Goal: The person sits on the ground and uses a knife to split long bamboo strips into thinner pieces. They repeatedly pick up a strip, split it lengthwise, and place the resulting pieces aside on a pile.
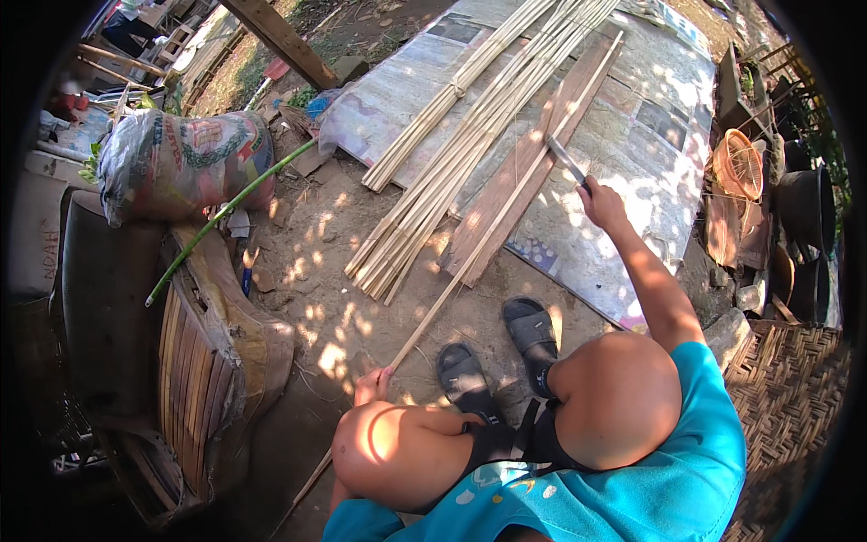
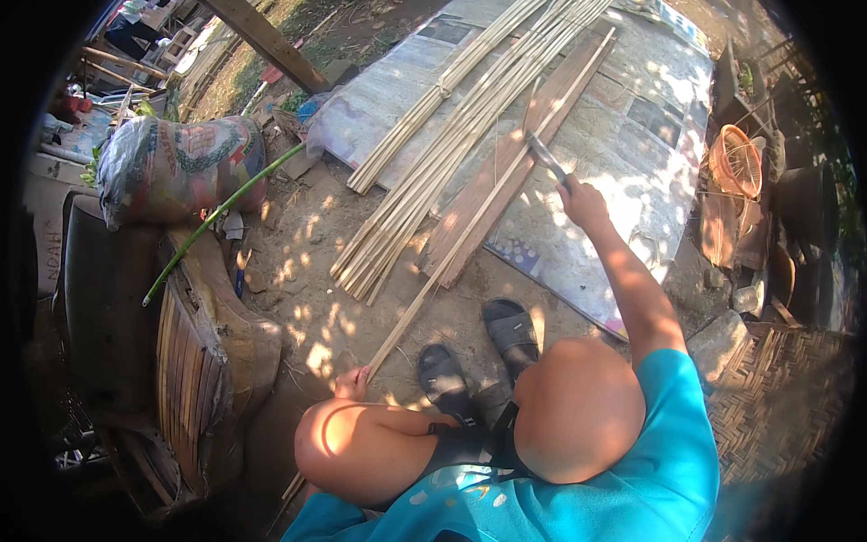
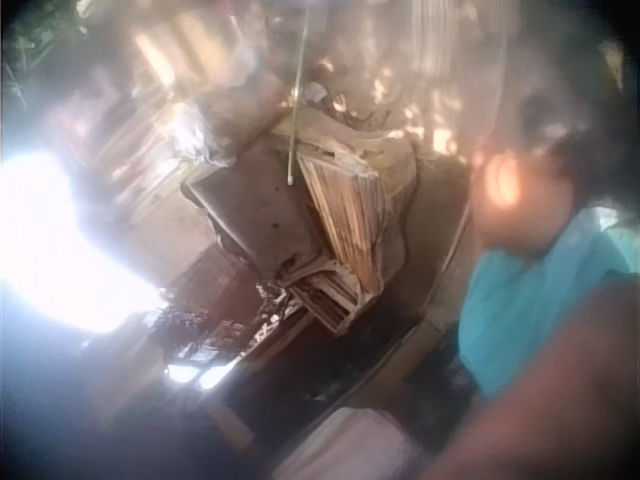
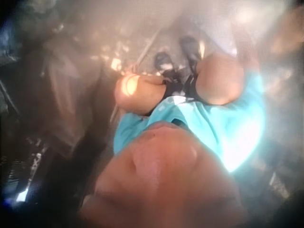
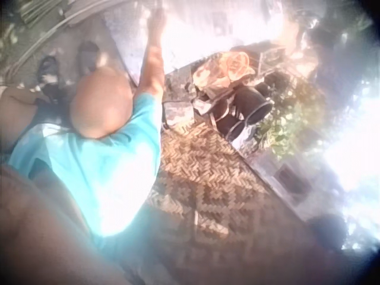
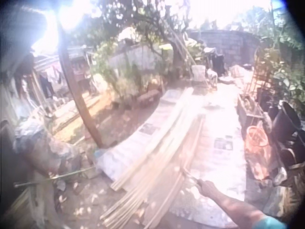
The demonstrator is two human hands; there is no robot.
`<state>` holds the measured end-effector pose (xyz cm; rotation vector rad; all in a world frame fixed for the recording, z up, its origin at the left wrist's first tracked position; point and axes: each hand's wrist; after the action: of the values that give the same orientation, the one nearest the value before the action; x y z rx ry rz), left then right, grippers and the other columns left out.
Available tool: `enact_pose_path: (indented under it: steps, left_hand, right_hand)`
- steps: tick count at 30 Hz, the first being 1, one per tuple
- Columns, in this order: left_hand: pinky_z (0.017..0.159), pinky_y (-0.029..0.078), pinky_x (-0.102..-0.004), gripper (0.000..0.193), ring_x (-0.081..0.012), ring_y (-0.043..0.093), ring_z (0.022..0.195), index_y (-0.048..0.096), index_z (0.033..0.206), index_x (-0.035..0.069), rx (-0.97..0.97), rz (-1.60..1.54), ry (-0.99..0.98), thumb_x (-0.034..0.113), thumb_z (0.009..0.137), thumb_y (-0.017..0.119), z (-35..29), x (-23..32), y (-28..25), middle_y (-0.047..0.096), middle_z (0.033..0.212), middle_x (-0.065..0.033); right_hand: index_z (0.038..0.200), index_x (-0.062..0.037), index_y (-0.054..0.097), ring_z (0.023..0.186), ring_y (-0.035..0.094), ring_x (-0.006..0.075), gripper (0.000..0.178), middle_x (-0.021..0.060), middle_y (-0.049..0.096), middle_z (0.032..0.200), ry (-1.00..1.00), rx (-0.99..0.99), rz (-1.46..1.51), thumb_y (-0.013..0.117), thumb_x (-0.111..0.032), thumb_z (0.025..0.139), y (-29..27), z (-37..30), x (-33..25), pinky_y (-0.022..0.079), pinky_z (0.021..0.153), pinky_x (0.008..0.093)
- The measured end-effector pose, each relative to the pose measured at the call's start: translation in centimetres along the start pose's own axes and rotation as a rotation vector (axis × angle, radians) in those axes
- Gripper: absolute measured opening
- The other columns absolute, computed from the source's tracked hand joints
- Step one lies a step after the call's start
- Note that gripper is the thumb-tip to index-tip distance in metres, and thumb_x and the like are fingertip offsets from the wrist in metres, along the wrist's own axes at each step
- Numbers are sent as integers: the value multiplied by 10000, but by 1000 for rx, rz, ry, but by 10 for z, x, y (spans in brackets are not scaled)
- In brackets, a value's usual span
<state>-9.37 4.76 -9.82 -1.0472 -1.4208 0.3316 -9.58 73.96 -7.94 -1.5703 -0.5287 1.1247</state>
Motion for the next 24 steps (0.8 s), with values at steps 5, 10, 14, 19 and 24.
enact_pose_path:
  steps: [5,10,14,19,24]
  left_hand:
    - [606,487,-489,370,-411,641,637,685,898,43,-72,159,-67,377,1030,599,20,17,11,639,721,-227]
    - [705,479,-594,356,-514,639,814,623,982,48,-130,136,-82,379,1060,517,76,85,45,666,843,-275]
    - [752,464,-628,407,-529,628,896,614,1072,51,-278,294,-94,421,1081,446,74,79,35,667,886,-295]
    - [779,468,-630,468,-543,620,930,645,1044,37,-309,86,-83,432,1093,400,81,83,28,671,954,-304]
    - [759,482,-593,485,-533,623,900,666,977,16,-142,82,-32,422,1088,426,97,90,45,673,936,-289]
  right_hand:
    - [1142,-55,619,786,686,471,331,240,704,814,-112,-50,145,571,-363,1031,25,-50,-53,526,714,568]
    - [1345,-119,556,790,687,481,427,253,693,927,-618,-499,171,568,-407,1030,42,-144,-177,565,710,548]
    - [1202,-72,609,807,691,491,369,260,707,868,-41,-33,87,550,-398,1038,17,-39,-22,553,711,573]
    - [1091,-38,607,796,681,489,333,274,689,795,-25,4,104,565,-363,1033,-3,-24,-42,542,730,565]
    - [1270,-98,575,789,675,496,373,259,690,883,-495,-418,244,564,-387,1035,38,-148,-168,545,700,567]
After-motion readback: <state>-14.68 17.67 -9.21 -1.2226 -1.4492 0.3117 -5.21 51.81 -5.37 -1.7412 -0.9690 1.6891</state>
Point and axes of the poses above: each hand's wrist, its own z-axis towards the middle knuckle, its own y-axis out of the palm, x = y × z
